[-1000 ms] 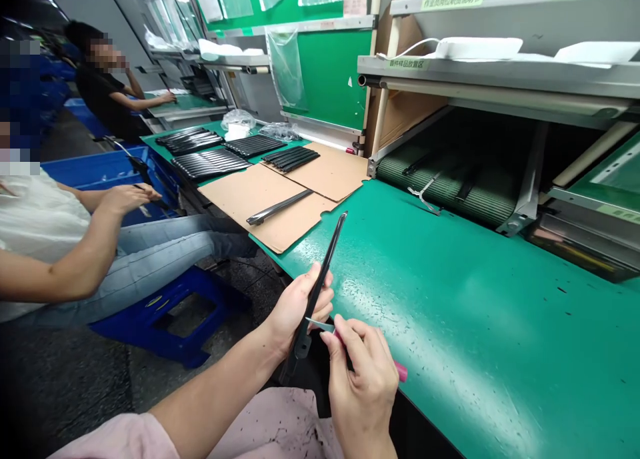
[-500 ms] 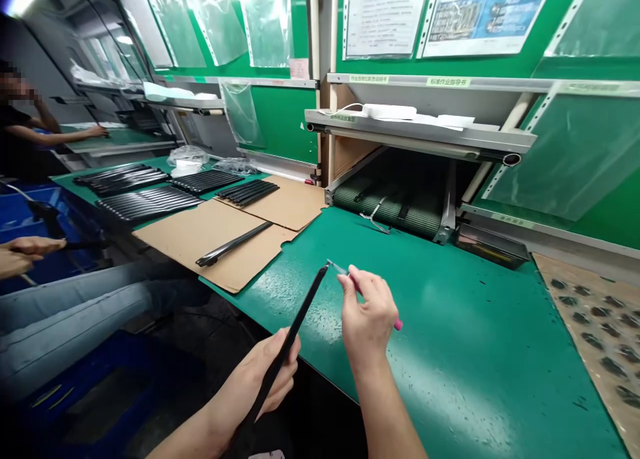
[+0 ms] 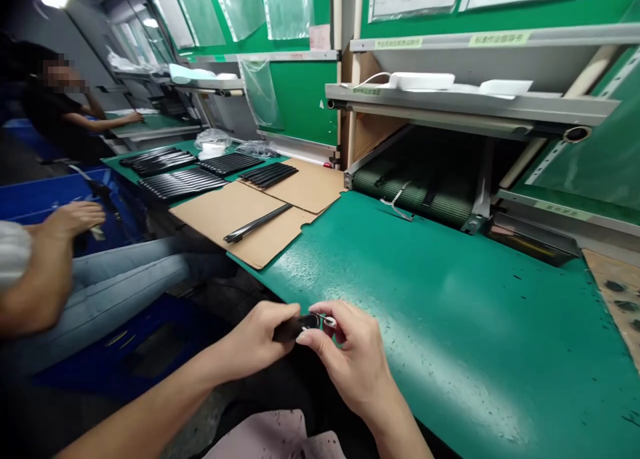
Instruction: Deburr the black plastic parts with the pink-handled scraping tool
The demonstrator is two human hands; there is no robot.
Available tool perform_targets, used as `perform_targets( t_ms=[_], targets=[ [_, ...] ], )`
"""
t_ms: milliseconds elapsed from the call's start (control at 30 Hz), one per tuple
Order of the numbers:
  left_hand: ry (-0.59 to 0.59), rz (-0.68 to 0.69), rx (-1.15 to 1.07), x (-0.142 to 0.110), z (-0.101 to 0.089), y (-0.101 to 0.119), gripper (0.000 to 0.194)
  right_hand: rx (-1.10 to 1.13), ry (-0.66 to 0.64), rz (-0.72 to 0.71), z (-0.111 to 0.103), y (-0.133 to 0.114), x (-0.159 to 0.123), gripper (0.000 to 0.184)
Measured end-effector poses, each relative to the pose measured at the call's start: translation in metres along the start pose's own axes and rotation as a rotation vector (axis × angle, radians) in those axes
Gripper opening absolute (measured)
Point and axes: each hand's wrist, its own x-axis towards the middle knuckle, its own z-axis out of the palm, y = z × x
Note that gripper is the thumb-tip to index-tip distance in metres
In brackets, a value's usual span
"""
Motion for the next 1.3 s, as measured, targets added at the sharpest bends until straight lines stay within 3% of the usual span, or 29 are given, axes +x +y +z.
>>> perform_targets(
  t_ms=[200,333,500,667,800,900,1000,1133,1233,1300],
  targets=[
    [0.031,0.351,0.355,0.019,-0.024,-0.011,0.022,-0.269,-0.293,-0.059,-0.006,-0.008,0.007,0.047],
    [-0.019,0.416,0.390,0.025,-0.029,-0.007,0.022,-0.277,-0.419,-0.088,-0.009,-0.008,0.012,0.059],
    [-0.094,0.292,0.291,0.018,-0.020,-0.011,0.024,-0.284,-0.265,-0.146,0.000,-0.003,0.001,0.060],
    [0.057,0.194,0.153,0.000,0.002,-0.017,0.029,-0.384,0.018,-0.244,0.018,0.006,-0.008,0.056],
    [0.153,-0.016,0.076,-0.012,0.019,-0.006,0.034,-0.486,0.244,-0.242,0.033,0.015,-0.010,0.054],
    [0.173,-0.171,0.043,-0.016,0.027,0.007,0.025,-0.627,0.345,-0.232,0.041,0.019,-0.009,0.052],
    [0.157,-0.272,-0.008,-0.017,0.028,0.019,0.018,-0.804,0.412,-0.207,0.047,0.018,-0.006,0.053],
    [0.138,-0.307,-0.050,-0.017,0.022,0.026,0.016,-0.851,0.428,-0.149,0.055,0.011,-0.005,0.056],
    [0.114,-0.249,-0.018,-0.016,0.012,0.022,0.015,-0.783,0.362,-0.177,0.060,0.005,-0.009,0.051],
    [0.105,-0.147,0.091,-0.013,0.003,0.017,0.018,-0.576,0.342,-0.167,0.058,0.001,-0.011,0.043]
  ],
)
